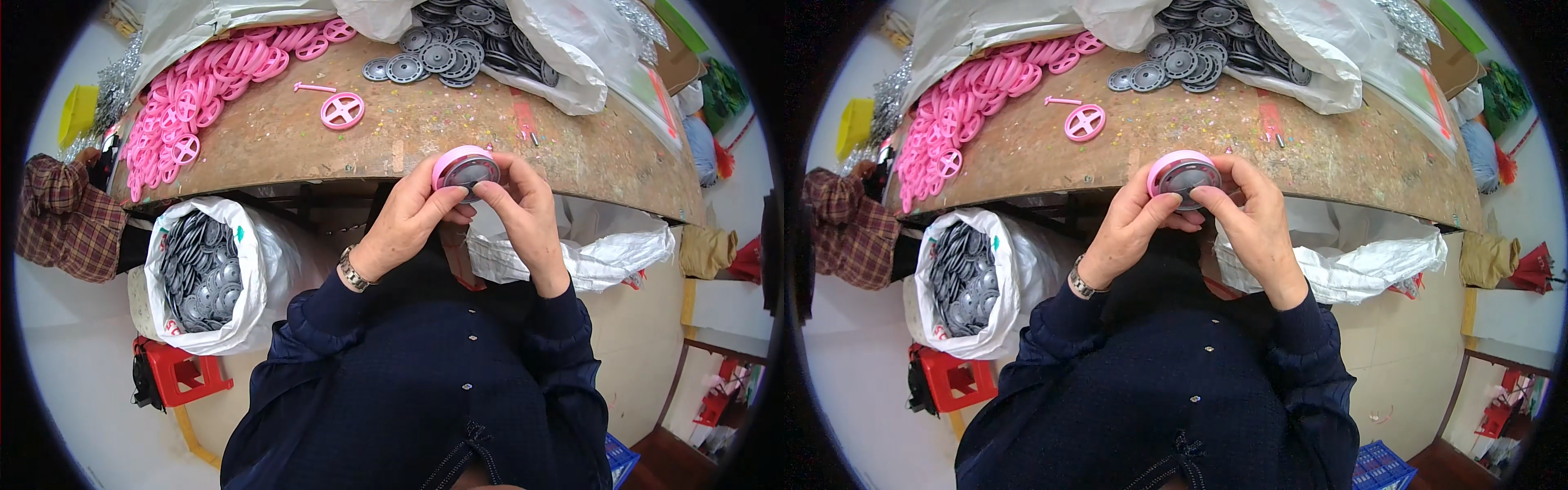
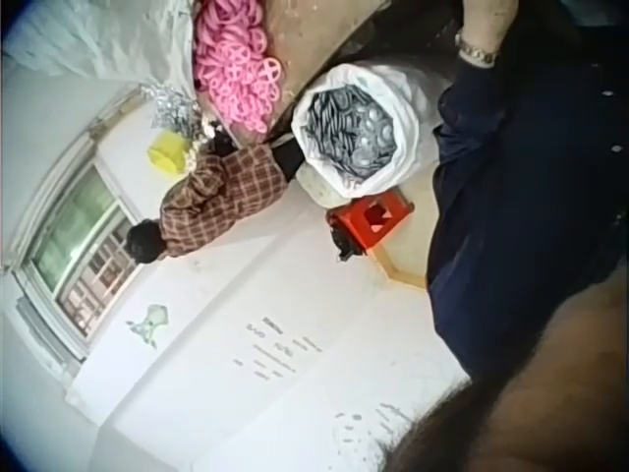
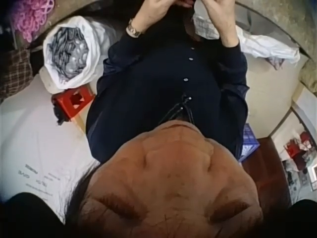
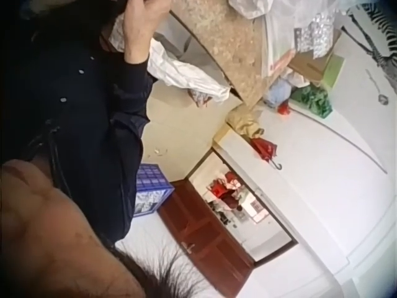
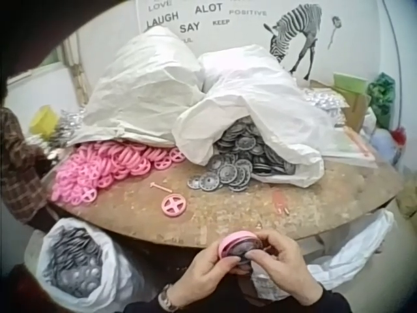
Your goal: Assembling circular plastic toy components by fitting two halves together.
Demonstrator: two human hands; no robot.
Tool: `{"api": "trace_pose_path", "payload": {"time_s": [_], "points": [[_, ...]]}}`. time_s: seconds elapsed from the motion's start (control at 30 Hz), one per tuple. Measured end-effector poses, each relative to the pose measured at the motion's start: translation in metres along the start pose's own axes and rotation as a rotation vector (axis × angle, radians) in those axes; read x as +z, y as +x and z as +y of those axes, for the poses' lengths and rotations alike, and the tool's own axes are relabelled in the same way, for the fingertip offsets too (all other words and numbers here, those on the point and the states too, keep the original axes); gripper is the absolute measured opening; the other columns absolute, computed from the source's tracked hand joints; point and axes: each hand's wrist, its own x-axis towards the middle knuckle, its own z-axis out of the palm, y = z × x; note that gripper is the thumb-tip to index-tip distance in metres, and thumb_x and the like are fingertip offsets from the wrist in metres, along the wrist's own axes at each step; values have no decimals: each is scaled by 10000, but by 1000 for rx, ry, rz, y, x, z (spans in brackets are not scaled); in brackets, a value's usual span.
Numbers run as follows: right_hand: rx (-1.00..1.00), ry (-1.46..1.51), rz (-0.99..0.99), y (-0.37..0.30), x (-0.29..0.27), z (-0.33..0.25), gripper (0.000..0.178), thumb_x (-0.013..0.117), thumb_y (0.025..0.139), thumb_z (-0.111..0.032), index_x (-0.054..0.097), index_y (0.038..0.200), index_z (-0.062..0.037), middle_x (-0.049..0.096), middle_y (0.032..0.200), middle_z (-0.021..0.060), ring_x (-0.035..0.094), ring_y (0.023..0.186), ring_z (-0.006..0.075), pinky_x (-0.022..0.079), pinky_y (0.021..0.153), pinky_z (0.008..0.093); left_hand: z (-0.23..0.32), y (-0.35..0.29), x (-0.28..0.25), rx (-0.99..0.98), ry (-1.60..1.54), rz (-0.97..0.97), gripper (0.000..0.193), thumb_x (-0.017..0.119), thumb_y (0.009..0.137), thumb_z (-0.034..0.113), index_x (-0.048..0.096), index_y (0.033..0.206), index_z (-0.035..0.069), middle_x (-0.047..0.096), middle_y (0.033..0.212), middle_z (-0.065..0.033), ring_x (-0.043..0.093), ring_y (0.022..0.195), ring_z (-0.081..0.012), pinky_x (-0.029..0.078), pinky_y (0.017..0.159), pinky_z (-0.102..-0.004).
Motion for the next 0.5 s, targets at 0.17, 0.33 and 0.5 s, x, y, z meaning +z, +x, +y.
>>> {"api": "trace_pose_path", "payload": {"time_s": [0.17, 0.33, 0.5], "points": [[-20, 49, 27, -3, 5, -1, 249, 680, 888, -104, 641, 1108, 8, 686, 940, 53, 619, 787, 99, 501, 720, 259, 4, -2, 6, 14, 22, 28, 476, 500, 1016, 120, 322, 1449, 35, 574, 1234, -137, 673, 951, -205, 587, 817, -321], [41, 46, -54, -5, 2, 2, 278, 633, 935, -62, 586, 1199, 15, 653, 1034, 31, 593, 942, 81, 481, 820, 232, 1, -4, 11, 83, 72, 75, 452, 525, 1008, 134, 357, 1411, 17, 586, 1136, -107, 664, 858, -134, 585, 731, -275], [39, 187, 17, -10, 10, 4, 320, 642, 932, -73, 553, 1232, -4, 643, 1031, 26, 590, 922, 76, 482, 778, 226, -1, -1, 6, -20, 39, 17, 436, 485, 1023, 129, 338, 1426, 48, 580, 1199, -122, 685, 891, -195, 595, 771, -314]]}}
